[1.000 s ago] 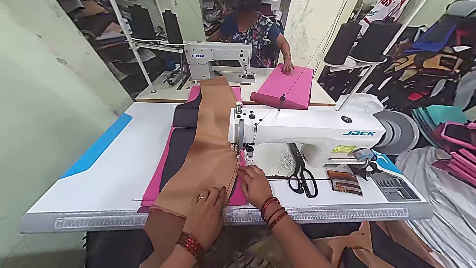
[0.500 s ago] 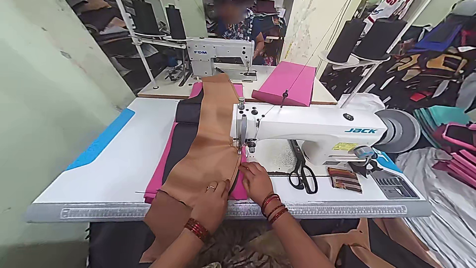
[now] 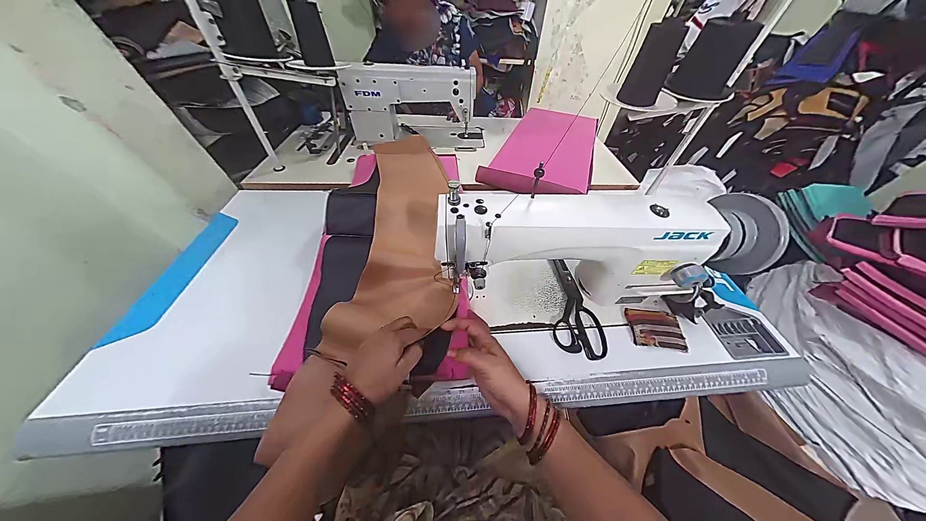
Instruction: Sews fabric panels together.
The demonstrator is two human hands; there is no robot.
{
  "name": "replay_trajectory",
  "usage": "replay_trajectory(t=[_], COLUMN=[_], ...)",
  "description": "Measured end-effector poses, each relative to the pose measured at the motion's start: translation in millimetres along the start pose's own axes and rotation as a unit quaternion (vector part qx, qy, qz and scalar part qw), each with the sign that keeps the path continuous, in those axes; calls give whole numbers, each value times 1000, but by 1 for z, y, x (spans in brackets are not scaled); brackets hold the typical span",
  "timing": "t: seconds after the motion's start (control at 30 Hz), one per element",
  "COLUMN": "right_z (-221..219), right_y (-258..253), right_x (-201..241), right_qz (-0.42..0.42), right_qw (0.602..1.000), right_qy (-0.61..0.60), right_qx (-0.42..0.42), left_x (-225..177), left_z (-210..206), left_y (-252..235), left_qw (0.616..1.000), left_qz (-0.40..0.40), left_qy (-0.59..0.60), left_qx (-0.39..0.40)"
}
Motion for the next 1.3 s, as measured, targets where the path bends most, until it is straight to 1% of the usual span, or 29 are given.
replay_trajectory(t=[0.03, 0.07, 0.1, 0.13, 0.17, 0.23, 0.27, 0.3, 0.37, 0.4, 0.47, 0.5, 0.6, 0.7, 0.73, 0.77, 0.87, 0.93, 0.97, 1.0, 1.03, 1.07, 1.1, 1.13, 1.17, 1.2, 1.27, 1.3], right_z=[-5, -7, -6, -3, -2, -7, -15, -22, -26, -24, -19, -16, -2, 6, 6, 4, -9, -15, -16, -16, -16, -16, -14, -11, -8, -4, 3, 6], right_y=[1, 2, 1, -1, 0, 5, 10, 14, 12, 9, 3, 3, 11, 26, 30, 32, 33, 29, 25, 21, 18, 16, 14, 12, 10, 9, 12, 13], right_x=[4, 5, 4, 0, -5, -11, -17, -23, -30, -32, -33, -33, -27, -23, -22, -22, -25, -25, -22, -17, -12, -8, -8, -6, -4, 0, 5, 4], right_qz=[-6, -10, -15, -30, -52, -118, -152, -175, -192, -201, -206, -210, -216, -208, -194, -169, -67, -27, -9, 13, 33, 55, 76, 86, 84, 61, -23, -60], right_qw=[999, 996, 986, 965, 945, 918, 907, 897, 889, 890, 899, 907, 941, 964, 970, 976, 985, 985, 988, 994, 998, 998, 995, 993, 993, 996, 997, 993], right_qy=[-40, -85, -151, -229, -285, -353, -376, -399, -411, -406, -385, -362, -259, -163, -141, -135, -156, -165, -146, -97, -34, 25, 63, 81, 83, 70, 52, 70], right_qx=[5, -19, -72, -125, -151, -137, -111, -81, -60, -45, 25, 43, 8, -42, -49, -39, -12, -34, -42, -41, -32, -19, -9, 1, 5, -2, -57, -74], left_x=[-1, -1, -1, 0, 1, 2, 3, 4, 3, 1, -1, -1, 0, -1, -1, 1, 2, -2, -5, -10, -16, -18, -18, -17, -17, -17, -17, -15], left_z=[1, 2, 4, 6, 7, 10, 10, 9, 11, 12, 15, 16, 16, 5, 2, -1, -3, -2, -2, -2, -5, -12, -19, -23, -21, -13, 8, 17], left_y=[-2, -2, -3, -3, -3, -6, -5, -5, -6, -6, -8, -8, -6, 1, 3, 3, 3, 6, 7, 8, 8, 9, 8, 5, 1, -3, -12, -19], left_qw=[1000, 1000, 1000, 1000, 1000, 1000, 1000, 999, 999, 999, 998, 997, 994, 993, 994, 994, 995, 995, 995, 993, 987, 971, 945, 924, 920, 936, 976, 983], left_qz=[-3, -5, -6, -7, -5, -10, -11, -11, -11, -8, 2, 7, 6, -8, -11, -13, -10, -12, -17, -25, -45, -84, -121, -143, -146, -123, -36, -13], left_qy=[-2, -4, -7, -10, -12, -14, -15, -18, -25, -30, -47, -55, -67, -70, -69, -65, -51, -64, -84, -114, -149, -195, -239, -263, -265, -245, -184, -166], left_qx=[11, 21, 27, 26, 27, 20, 24, 29, 34, 37, 47, 61, 92, 91, 89, 85, 83, 79, 59, 25, -31, -113, -189, -237, -248, -221, -113, -79])
Point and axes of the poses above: each hand's wrist, its own y-axis away from the middle knuckle, its own z-axis out of the back of the hand, x = y × z, the point moved 4 cm from there along -y, towards the middle knuckle, and after that the axes turned 5 degrees about -y, right-handed, at the moved point
